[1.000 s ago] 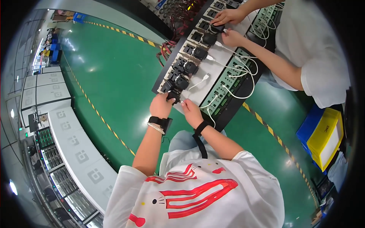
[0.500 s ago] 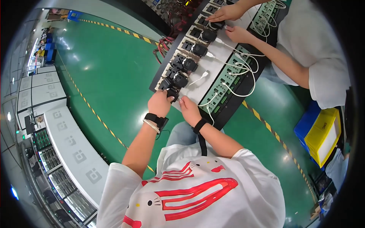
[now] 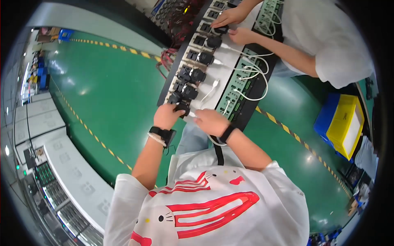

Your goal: The person removes chargers from a power strip, unplugs the USB cables, and places the chargers on a conveyor belt before plugging a new set of chargers into the strip and cables.

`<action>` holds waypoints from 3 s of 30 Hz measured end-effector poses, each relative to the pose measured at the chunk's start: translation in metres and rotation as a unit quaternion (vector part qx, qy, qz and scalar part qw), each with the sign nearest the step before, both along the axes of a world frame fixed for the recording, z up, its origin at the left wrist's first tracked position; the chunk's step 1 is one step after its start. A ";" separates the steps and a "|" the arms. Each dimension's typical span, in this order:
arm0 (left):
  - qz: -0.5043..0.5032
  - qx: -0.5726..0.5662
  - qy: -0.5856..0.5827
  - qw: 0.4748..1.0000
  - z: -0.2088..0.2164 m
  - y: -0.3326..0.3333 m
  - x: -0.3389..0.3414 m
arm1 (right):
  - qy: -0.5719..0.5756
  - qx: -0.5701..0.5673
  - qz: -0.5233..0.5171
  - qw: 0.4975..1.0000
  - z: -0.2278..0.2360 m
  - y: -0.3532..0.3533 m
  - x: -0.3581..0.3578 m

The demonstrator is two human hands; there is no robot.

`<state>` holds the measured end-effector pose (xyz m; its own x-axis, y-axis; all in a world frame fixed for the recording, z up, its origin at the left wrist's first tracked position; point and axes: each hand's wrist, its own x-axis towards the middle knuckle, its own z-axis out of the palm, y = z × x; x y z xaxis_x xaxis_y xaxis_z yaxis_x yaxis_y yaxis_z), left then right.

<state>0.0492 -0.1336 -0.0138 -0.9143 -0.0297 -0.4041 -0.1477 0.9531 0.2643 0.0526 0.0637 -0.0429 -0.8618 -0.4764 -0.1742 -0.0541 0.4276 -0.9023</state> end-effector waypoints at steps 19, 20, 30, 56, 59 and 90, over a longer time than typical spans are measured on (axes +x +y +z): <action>-0.084 -0.021 0.045 0.995 0.003 0.020 -0.070 | -0.349 -0.190 -0.220 0.891 -0.020 0.006 -0.040; -0.059 -0.004 0.013 0.998 0.002 0.022 -0.074 | -0.298 -0.094 -0.214 0.925 -0.026 -0.003 -0.032; -0.023 -0.003 0.020 1.000 -0.006 0.025 -0.074 | -0.053 -0.027 -0.110 0.992 -0.054 -0.014 -0.021; -0.111 -0.009 -0.046 0.993 -0.010 0.023 -0.091 | -0.089 0.012 -0.017 0.996 -0.041 -0.002 -0.051; -0.095 -0.022 -0.015 0.995 -0.018 0.017 -0.079 | 0.146 0.039 -0.182 0.972 -0.019 0.028 -0.028; -0.066 -0.075 0.061 0.993 0.008 0.071 -0.118 | -0.056 -0.163 -0.131 0.976 0.061 0.075 -0.062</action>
